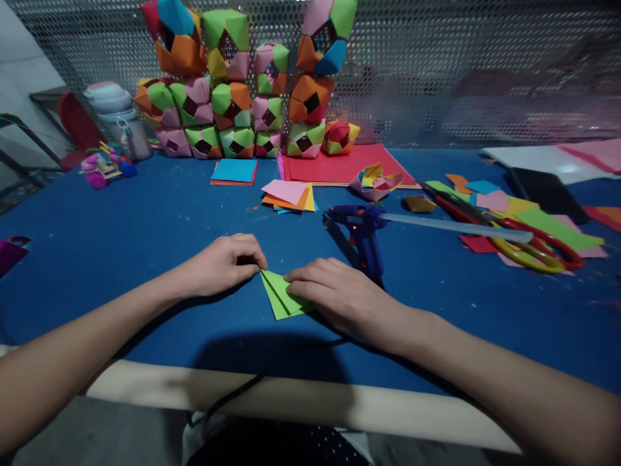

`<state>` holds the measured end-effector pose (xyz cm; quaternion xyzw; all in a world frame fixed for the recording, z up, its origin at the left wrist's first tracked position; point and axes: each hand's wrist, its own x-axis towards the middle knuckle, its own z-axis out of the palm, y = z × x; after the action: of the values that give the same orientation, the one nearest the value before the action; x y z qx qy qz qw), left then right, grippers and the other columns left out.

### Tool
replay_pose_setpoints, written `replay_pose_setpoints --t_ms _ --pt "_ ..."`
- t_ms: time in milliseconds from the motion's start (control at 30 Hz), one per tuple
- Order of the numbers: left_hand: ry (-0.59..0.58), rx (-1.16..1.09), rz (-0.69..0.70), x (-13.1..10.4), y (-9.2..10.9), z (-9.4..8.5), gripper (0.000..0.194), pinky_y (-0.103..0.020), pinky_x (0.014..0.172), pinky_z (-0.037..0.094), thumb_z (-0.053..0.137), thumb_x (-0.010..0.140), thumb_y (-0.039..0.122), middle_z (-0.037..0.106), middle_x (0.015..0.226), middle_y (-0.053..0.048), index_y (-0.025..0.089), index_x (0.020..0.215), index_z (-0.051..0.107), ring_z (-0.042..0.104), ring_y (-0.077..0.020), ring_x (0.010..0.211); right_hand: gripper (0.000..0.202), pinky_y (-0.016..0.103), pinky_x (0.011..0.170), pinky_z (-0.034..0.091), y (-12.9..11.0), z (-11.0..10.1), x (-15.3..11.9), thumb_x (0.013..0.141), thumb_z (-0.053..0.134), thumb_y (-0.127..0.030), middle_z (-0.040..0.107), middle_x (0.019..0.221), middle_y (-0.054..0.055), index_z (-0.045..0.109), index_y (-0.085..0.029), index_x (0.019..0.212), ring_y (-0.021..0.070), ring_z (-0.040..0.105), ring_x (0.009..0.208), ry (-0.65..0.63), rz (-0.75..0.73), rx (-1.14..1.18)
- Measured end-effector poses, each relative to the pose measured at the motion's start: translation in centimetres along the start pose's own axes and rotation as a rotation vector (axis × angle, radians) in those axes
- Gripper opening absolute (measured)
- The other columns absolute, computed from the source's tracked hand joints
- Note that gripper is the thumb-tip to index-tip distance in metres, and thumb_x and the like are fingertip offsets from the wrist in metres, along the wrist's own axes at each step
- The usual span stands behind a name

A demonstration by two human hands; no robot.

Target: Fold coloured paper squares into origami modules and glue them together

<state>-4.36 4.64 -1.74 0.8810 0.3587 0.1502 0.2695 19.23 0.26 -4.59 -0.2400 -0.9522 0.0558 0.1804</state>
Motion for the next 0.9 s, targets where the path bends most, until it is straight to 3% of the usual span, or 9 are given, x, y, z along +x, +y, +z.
replay_pose_setpoints --t_ms 333,533,900 --pt "-0.004 0.003 -0.005 0.01 0.25 0.00 0.023 -0.027 0.080 0.043 0.045 0.080 0.010 0.061 0.087 -0.002 0.017 0.086 0.065 0.056 -0.0131 0.085 0.027 0.034 0.077 0.038 -0.25 -0.02 0.13 0.093 0.033 -0.014 0.057 0.115 0.012 0.056 -0.014 0.108 0.0201 0.048 0.095 -0.016 -0.037 -0.119" --pt "0.011 0.134 0.041 -0.04 0.76 0.28 0.018 -0.031 0.080 0.041 0.050 0.084 0.024 0.060 0.084 -0.003 0.018 0.089 0.065 0.054 -0.0160 0.084 0.026 0.035 0.077 0.039 -0.46 0.01 0.09 0.090 0.038 -0.013 0.056 0.116 0.013 0.056 -0.015 0.109 0.0215 0.049 0.097 -0.027 -0.028 -0.123" --pt "0.012 0.204 0.085 -0.04 0.28 0.71 0.017 -0.030 0.081 0.039 0.049 0.084 0.020 0.059 0.087 -0.003 0.018 0.089 0.065 0.053 -0.0163 0.087 0.029 0.037 0.078 0.040 -0.98 -0.50 0.24 0.091 0.035 -0.014 0.057 0.115 0.015 0.058 -0.014 0.109 0.0229 0.049 0.099 -0.053 -0.024 -0.094"
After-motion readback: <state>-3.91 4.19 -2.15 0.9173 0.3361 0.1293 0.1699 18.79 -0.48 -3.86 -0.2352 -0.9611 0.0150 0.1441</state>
